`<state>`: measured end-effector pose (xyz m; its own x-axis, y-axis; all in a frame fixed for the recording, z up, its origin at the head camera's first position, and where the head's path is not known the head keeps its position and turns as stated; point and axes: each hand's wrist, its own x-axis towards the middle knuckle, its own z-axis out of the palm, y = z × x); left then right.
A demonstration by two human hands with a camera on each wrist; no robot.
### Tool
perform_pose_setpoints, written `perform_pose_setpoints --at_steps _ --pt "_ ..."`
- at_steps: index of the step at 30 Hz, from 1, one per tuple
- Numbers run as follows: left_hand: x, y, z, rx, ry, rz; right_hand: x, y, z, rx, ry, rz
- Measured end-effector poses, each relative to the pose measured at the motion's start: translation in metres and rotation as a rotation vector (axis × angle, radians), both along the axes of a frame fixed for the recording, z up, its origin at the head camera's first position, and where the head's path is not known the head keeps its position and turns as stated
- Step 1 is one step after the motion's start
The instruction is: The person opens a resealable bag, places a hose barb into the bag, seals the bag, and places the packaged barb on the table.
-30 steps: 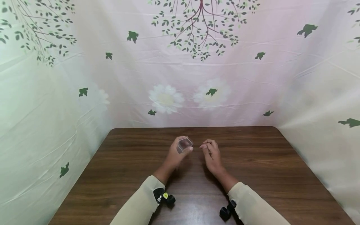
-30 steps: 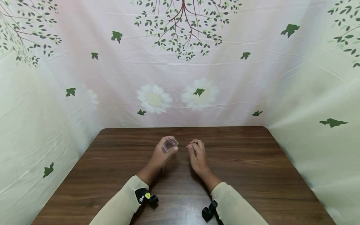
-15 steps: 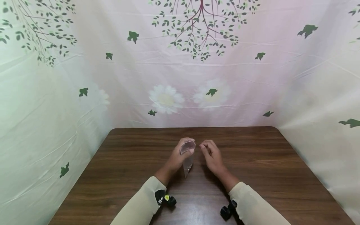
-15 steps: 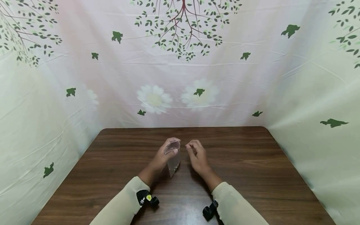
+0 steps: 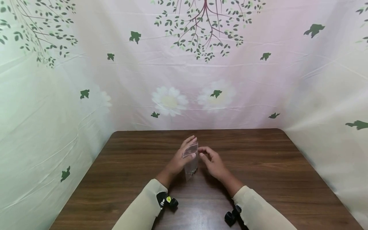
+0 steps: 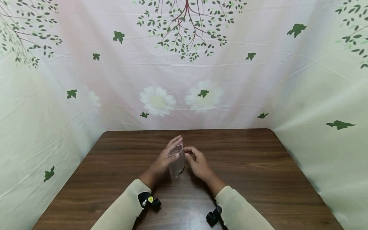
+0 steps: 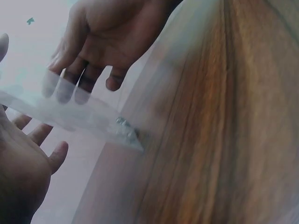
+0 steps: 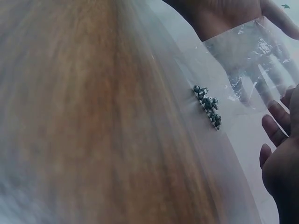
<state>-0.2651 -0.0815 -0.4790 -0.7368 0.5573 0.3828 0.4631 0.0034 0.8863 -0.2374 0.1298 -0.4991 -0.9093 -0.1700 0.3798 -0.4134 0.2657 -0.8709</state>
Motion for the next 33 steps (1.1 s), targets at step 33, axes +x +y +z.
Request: perform_pose_setpoints --at_steps 33 --pt "-0.001 -0.003 0.005 0.121 0.024 0.437 0.003 -0.002 0.021 -0.208 0.063 -0.196"
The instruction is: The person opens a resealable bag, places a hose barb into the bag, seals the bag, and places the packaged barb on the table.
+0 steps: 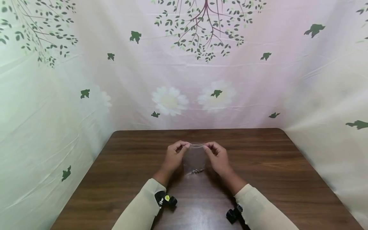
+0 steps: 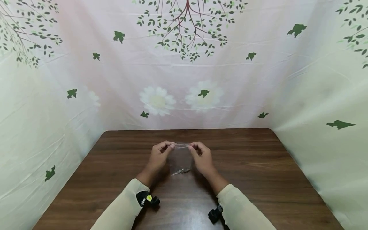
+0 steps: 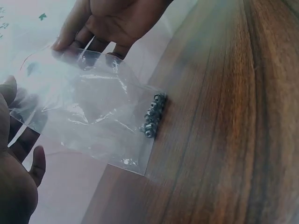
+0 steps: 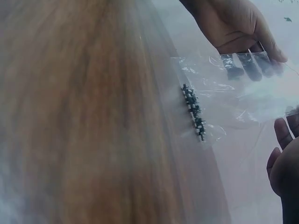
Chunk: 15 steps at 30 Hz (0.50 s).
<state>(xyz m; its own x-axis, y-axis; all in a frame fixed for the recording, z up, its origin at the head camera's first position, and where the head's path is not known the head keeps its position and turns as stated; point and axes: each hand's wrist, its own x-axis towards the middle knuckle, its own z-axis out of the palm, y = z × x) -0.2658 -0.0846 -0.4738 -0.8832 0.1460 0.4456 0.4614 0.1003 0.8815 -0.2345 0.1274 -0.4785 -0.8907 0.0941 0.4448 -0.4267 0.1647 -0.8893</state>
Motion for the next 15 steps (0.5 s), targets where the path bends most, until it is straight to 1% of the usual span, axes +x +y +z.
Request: perform_pose_setpoints --at_steps 7,12,15 --pt "0.003 -0.002 0.001 -0.035 0.033 0.099 0.001 0.005 0.003 -0.006 0.043 0.014" --pt "0.004 -0.004 0.003 -0.035 0.078 0.092 0.003 0.009 0.005 0.011 0.074 0.008" --pt "0.005 -0.005 0.004 -0.030 0.110 0.095 0.003 0.011 0.005 0.040 0.070 0.006"
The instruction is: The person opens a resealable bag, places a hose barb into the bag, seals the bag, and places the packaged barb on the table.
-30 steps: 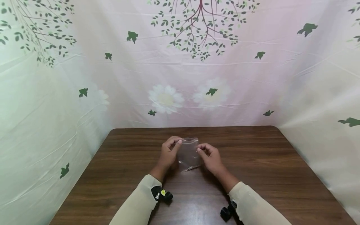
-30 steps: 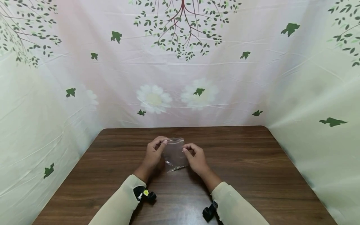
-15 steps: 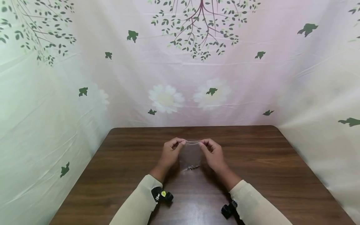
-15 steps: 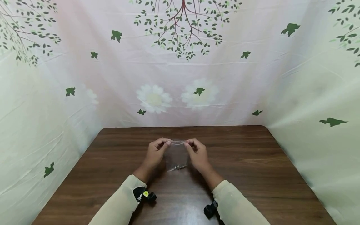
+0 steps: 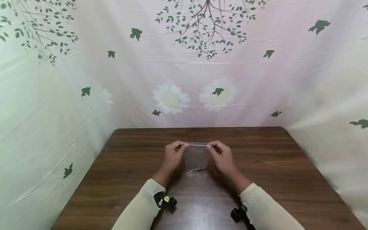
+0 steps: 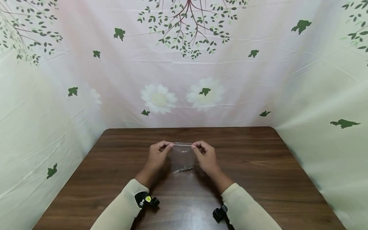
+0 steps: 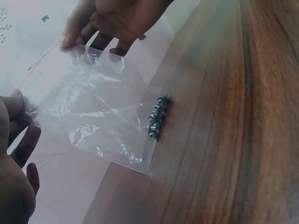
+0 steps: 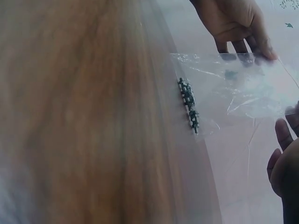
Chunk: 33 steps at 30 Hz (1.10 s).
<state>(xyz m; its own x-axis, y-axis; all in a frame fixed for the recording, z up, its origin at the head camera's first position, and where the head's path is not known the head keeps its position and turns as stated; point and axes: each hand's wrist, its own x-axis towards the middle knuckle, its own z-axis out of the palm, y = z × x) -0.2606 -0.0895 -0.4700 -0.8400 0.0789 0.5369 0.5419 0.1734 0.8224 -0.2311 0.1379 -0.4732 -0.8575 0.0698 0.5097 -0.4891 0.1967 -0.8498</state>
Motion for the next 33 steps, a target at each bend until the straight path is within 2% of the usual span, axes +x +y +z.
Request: perform_pose_setpoints --at_steps 3,5,11,17,24,29,33 --pt "0.001 -0.001 0.001 -0.006 0.022 0.005 0.000 0.001 0.000 0.034 -0.005 -0.006" --pt "0.001 -0.003 0.001 -0.020 0.010 -0.007 0.001 0.001 0.000 0.041 -0.012 -0.002" --pt "0.002 -0.002 0.003 -0.046 -0.109 -0.098 -0.001 0.002 0.002 -0.007 -0.048 0.070" --pt "0.002 0.007 0.006 -0.044 -0.125 -0.142 -0.004 0.000 0.003 0.036 -0.065 0.110" --pt "0.001 0.013 0.007 -0.019 -0.098 -0.129 -0.006 -0.004 0.005 0.074 -0.042 0.078" --pt "0.003 0.013 0.008 -0.057 -0.078 -0.101 -0.004 -0.007 0.011 0.093 -0.007 0.039" --pt "0.003 0.014 0.009 -0.085 -0.113 -0.106 -0.005 -0.005 0.011 0.065 -0.057 0.098"
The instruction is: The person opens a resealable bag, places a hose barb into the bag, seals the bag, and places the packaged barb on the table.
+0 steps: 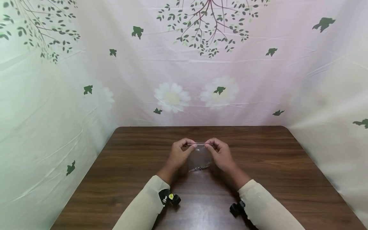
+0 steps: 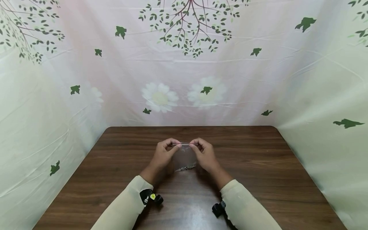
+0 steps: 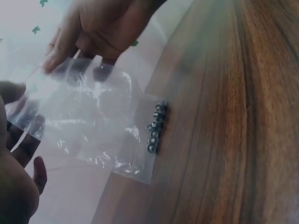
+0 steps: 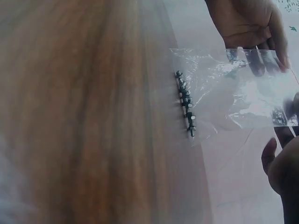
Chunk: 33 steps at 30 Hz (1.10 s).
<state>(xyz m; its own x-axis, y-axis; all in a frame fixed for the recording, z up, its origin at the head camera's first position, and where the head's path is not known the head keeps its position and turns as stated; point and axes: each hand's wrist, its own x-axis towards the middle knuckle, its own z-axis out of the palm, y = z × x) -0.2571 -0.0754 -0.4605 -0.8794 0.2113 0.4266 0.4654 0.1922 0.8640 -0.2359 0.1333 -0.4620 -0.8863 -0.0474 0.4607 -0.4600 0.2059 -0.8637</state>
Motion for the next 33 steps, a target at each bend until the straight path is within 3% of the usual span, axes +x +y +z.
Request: perform_pose_setpoints --at_steps 4,11,20,26,33 --pt "0.000 0.004 0.002 -0.009 -0.020 -0.014 -0.005 0.004 -0.005 -0.021 -0.053 0.060" --pt "0.002 0.008 0.006 -0.010 -0.003 -0.016 -0.007 0.002 -0.006 -0.035 -0.014 0.091" --pt "0.025 0.009 0.020 -0.080 0.045 -0.044 0.014 0.006 0.004 -0.029 0.046 0.129" --pt "0.041 0.005 0.026 -0.088 -0.022 -0.045 0.031 0.012 0.011 -0.001 -0.006 0.168" --pt "0.035 -0.002 0.018 -0.094 -0.097 -0.037 0.028 0.017 0.012 0.109 -0.109 0.118"
